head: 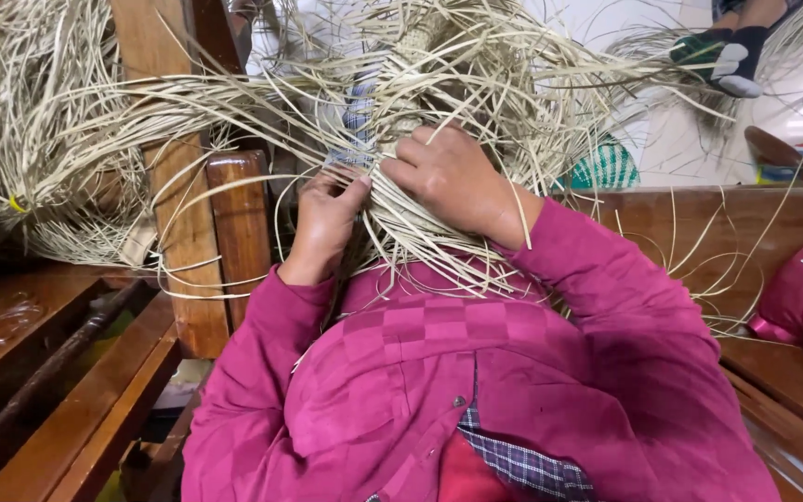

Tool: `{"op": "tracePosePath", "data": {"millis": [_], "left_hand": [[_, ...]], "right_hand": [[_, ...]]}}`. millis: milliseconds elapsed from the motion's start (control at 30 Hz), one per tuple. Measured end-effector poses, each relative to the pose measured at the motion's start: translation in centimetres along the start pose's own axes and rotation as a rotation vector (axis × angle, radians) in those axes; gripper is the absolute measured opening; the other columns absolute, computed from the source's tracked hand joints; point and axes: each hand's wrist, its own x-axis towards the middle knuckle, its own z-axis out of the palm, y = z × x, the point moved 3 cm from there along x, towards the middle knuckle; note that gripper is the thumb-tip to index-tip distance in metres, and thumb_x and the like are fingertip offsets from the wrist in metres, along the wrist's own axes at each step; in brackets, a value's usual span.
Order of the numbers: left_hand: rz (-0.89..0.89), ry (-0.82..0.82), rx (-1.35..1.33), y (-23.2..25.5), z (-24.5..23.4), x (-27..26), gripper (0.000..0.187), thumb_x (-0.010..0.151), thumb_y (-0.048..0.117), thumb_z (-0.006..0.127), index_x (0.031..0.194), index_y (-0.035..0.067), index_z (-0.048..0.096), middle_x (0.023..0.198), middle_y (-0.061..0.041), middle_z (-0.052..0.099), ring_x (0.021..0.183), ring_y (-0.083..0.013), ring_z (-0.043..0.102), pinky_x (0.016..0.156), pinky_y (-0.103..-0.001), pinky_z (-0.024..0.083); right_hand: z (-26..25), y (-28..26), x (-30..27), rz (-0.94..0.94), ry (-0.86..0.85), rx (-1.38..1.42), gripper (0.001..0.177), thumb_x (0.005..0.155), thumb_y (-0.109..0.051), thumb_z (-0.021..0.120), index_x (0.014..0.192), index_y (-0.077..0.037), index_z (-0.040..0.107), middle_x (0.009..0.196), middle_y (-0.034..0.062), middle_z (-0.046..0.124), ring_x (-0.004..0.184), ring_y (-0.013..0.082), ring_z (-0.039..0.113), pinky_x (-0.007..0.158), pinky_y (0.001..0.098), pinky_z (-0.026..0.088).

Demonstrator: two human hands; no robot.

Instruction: A person is weaving dried grass or straw strands together to create a handcrafted item, likely a hat or basket, using a small weaving tool.

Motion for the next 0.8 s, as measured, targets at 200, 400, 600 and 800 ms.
{"op": "tracePosePath", "data": {"millis": [200, 400, 600, 800], "left_hand": [[0.041, -0.017, -0.119, -1.5, 0.1, 0.3, 0.016, 0.084, 0.011, 0.078, 0.093, -0.002, 0.077, 0.085, -0.011, 0.075, 0.079, -0.0164, 0.067, 0.074, -0.036, 0.059], [0.089, -0.065, 0.113, -2.0, -0.8, 0.6, 0.017, 0.088, 0.025, 0.082, 0.094, 0.010, 0.078, 0.089, -0.011, 0.077, 0.088, -0.0186, 0.072, 0.084, -0.039, 0.055], [0.031, -0.134, -0.166, -4.3, 0.2, 0.9, 0.016, 0.087, 0.017, 0.075, 0.096, 0.004, 0.077, 0.074, -0.003, 0.066, 0.068, -0.0105, 0.058, 0.066, -0.027, 0.052], [0.079, -0.107, 0.011, -2.7, -0.4, 0.7, 0.014, 0.090, 0.022, 0.072, 0.096, 0.012, 0.081, 0.075, -0.005, 0.072, 0.068, -0.0103, 0.063, 0.065, -0.030, 0.056]], "right_hand": [[0.6, -0.4, 1.8, -0.097, 0.047, -0.102, 0.019, 0.104, -0.026, 0.051, 0.087, -0.023, 0.057, 0.082, -0.0031, 0.050, 0.078, 0.0192, 0.053, 0.069, 0.0339, 0.043], [-0.1, -0.6, 4.2, 0.001, 0.003, 0.084, 0.002, 0.094, -0.019, 0.067, 0.092, -0.019, 0.065, 0.081, -0.0015, 0.054, 0.078, 0.0209, 0.058, 0.067, 0.0353, 0.045], [0.0, -0.3, 2.1, -0.117, 0.004, 0.059, 0.019, 0.107, -0.027, 0.052, 0.091, -0.022, 0.060, 0.089, -0.0012, 0.054, 0.083, 0.0224, 0.054, 0.072, 0.0368, 0.043], [-1.8, -0.8, 1.7, -0.170, 0.061, -0.022, 0.015, 0.107, -0.024, 0.054, 0.101, -0.021, 0.067, 0.098, -0.0012, 0.062, 0.083, 0.0207, 0.054, 0.072, 0.0347, 0.042]]}}
